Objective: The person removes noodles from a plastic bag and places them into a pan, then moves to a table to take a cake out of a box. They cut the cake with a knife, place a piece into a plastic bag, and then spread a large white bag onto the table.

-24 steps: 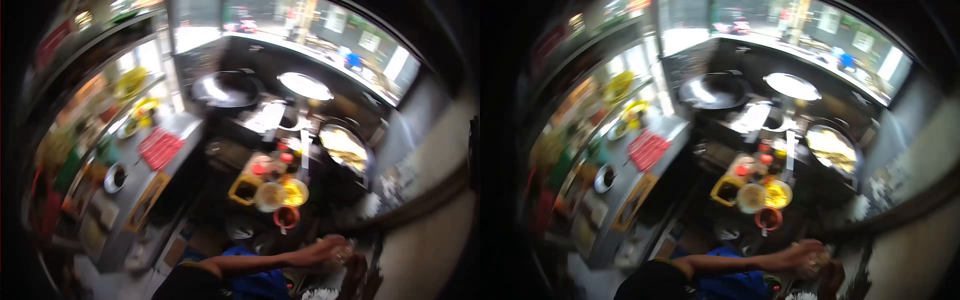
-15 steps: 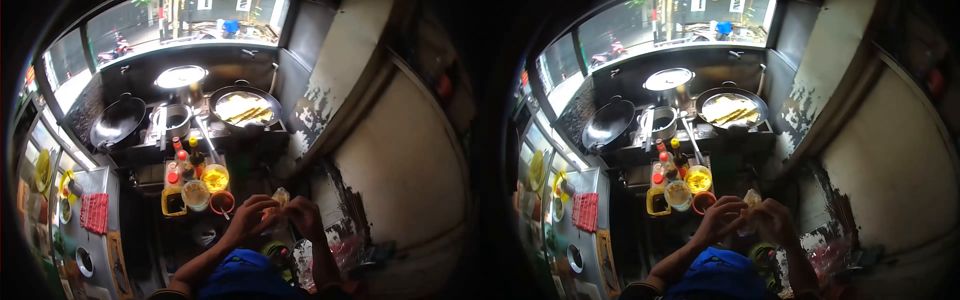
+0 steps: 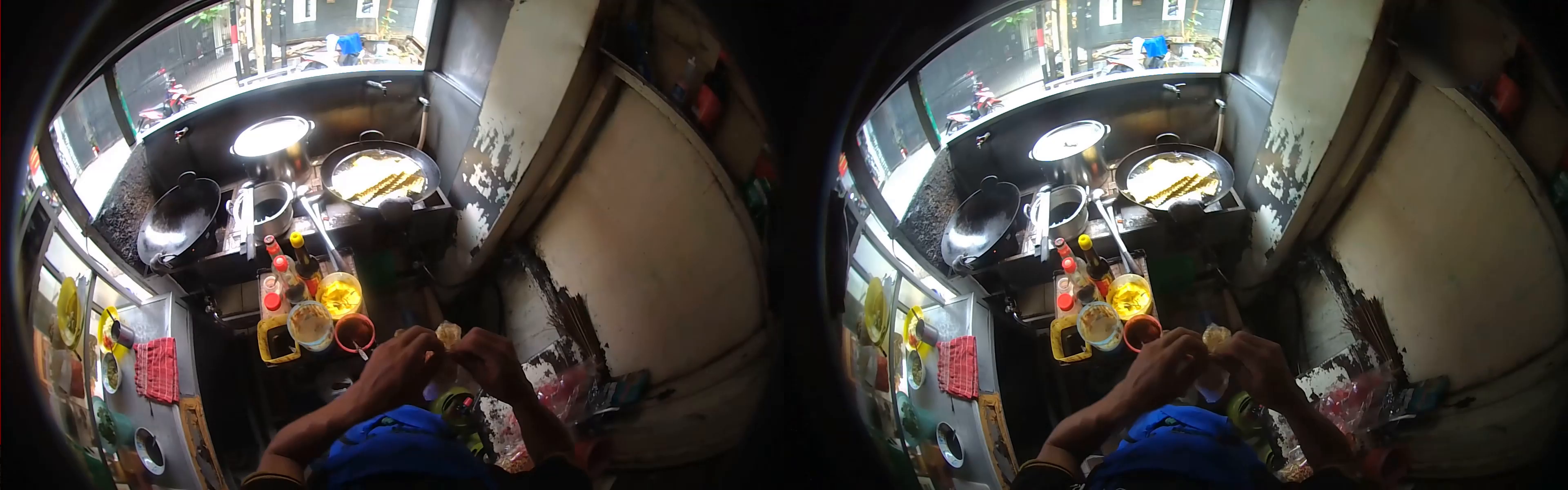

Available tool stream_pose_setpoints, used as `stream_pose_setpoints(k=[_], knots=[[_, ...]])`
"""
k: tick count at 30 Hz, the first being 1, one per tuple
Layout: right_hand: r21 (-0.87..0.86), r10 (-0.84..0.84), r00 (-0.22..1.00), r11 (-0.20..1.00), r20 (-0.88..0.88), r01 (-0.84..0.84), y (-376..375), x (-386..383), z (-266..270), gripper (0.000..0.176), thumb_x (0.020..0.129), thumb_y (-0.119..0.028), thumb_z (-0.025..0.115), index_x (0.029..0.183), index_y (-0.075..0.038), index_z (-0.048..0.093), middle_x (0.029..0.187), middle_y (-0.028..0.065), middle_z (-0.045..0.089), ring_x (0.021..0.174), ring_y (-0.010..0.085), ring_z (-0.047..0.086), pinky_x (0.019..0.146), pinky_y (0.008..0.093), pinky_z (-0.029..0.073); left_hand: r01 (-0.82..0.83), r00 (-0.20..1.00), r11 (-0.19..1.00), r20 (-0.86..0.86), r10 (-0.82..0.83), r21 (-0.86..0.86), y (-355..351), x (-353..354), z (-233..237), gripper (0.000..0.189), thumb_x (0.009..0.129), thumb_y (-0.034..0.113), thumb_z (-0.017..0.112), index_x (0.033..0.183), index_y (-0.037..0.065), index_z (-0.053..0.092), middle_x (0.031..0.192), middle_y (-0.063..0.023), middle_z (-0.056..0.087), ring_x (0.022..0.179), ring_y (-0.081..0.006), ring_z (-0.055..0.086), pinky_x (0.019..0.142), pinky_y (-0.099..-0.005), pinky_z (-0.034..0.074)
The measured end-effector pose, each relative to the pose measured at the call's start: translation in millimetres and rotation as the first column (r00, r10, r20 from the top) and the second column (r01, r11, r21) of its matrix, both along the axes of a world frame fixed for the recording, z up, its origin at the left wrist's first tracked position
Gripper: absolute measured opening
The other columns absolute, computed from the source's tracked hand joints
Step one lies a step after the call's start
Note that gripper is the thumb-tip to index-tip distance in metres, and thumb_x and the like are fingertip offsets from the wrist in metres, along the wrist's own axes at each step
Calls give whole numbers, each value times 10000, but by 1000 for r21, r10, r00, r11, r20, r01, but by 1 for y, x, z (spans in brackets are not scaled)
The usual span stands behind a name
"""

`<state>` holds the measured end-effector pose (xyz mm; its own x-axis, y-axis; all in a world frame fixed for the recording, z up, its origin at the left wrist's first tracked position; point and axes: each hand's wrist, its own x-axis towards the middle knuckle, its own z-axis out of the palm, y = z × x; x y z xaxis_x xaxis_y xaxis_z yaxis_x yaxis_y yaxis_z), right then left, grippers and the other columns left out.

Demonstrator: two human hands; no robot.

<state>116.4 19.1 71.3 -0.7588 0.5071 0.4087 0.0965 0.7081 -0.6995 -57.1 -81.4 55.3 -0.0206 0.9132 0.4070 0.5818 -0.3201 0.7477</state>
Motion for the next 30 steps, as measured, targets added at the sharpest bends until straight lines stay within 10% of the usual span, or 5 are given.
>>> stream_pose_setpoints(k=[15, 23, 30], knots=[[73, 90, 996, 993, -26, -87, -9, 16, 17, 100, 786, -95, 698, 849, -47, 637, 743, 74, 602, 683, 238, 618, 594, 332, 488, 207, 977, 978, -61, -205, 22, -9, -6, 24, 179, 808, 158, 644, 933, 65, 556, 858, -89, 575, 750, -286, 610, 597, -371, 503], [207, 306, 942, 921, 139, -329, -22, 14, 42, 95, 771, -91, 690, 828, -72, 617, 758, 65, 567, 717, 244, 589, 609, 351, 474, 371, 793, 928, -533, -294, 40, -32, -9, 30, 213, 783, 215, 630, 879, 60, 519, 771, -84, 520, 698, -246, 602, 553, -361, 505], [67, 396, 915, 913, 78, -402, -28, 39, 35, 138, 770, -92, 705, 899, -86, 656, 826, 53, 613, 759, 226, 612, 645, 338, 501, 472, 770, 872, -543, -335, 131, -51, -30, 34, 271, 741, 253, 666, 933, 93, 561, 797, -49, 539, 696, -200, 594, 586, -313, 499]])
